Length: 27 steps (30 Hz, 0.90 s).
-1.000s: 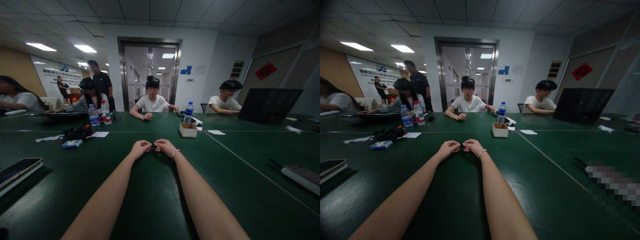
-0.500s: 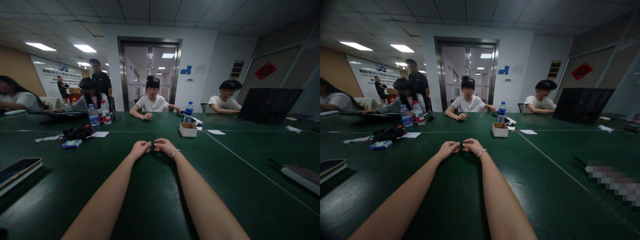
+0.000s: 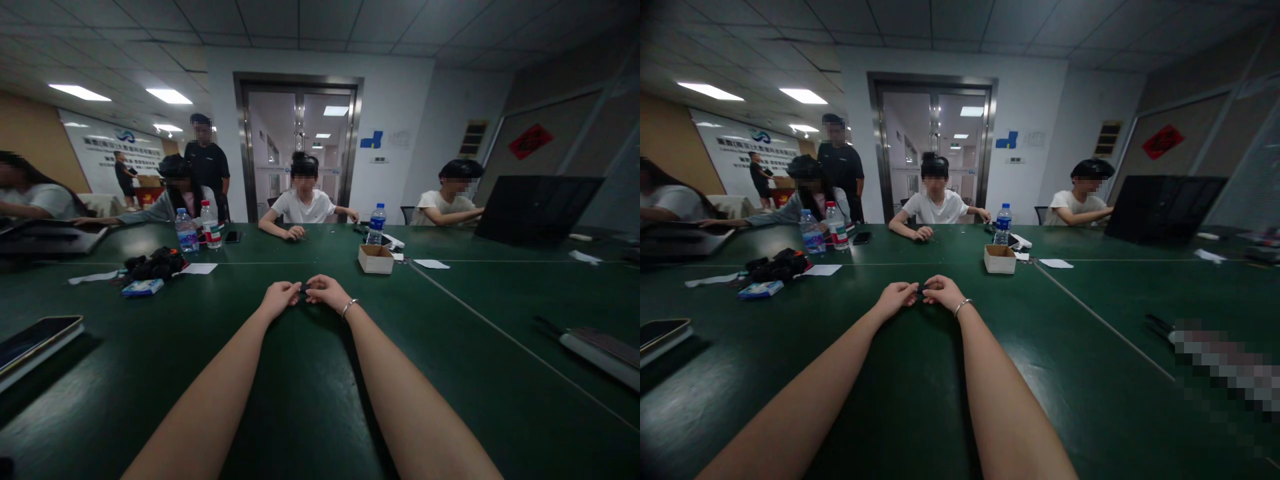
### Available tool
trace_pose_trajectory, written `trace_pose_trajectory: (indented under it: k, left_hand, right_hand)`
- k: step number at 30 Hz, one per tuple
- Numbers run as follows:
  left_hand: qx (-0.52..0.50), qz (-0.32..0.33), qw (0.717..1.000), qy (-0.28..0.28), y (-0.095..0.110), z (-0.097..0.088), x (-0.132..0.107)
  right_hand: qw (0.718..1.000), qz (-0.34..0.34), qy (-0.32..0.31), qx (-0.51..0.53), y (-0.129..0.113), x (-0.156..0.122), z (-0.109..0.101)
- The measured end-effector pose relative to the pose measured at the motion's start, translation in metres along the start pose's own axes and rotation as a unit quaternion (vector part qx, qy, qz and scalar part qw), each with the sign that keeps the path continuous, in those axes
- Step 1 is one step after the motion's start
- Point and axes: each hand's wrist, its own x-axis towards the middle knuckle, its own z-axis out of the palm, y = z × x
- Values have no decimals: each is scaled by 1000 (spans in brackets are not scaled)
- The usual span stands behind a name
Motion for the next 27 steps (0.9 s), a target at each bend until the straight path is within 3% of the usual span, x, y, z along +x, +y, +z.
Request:
trace_pose_trajectory:
  k: [3,6,10,16,22,24,27]
  left_hand:
    - [40,6,999,18,4,-1,-4]
    - [77,8,996,53,11,0,-10]
    - [104,20,992,71,21,2,-19]
    - [96,23,994,44,23,2,-21]
    - [76,-7,997,20,19,2,-17]
    - [108,-17,994,6,28,1,-22]
    - [207,-14,977,-42,58,-14,-42]
  right_hand:
    - [987,-42,27,-150,0,0,6]
    - [948,-112,67,-290,1,-1,15]
    - [916,-127,98,-368,2,-2,26]
    - [896,-129,99,-414,-2,-3,32]
    - [917,-95,98,-375,-1,-3,34]
    - [920,-81,101,-369,-1,-6,32]
    - [922,-52,87,-375,-7,-19,19]
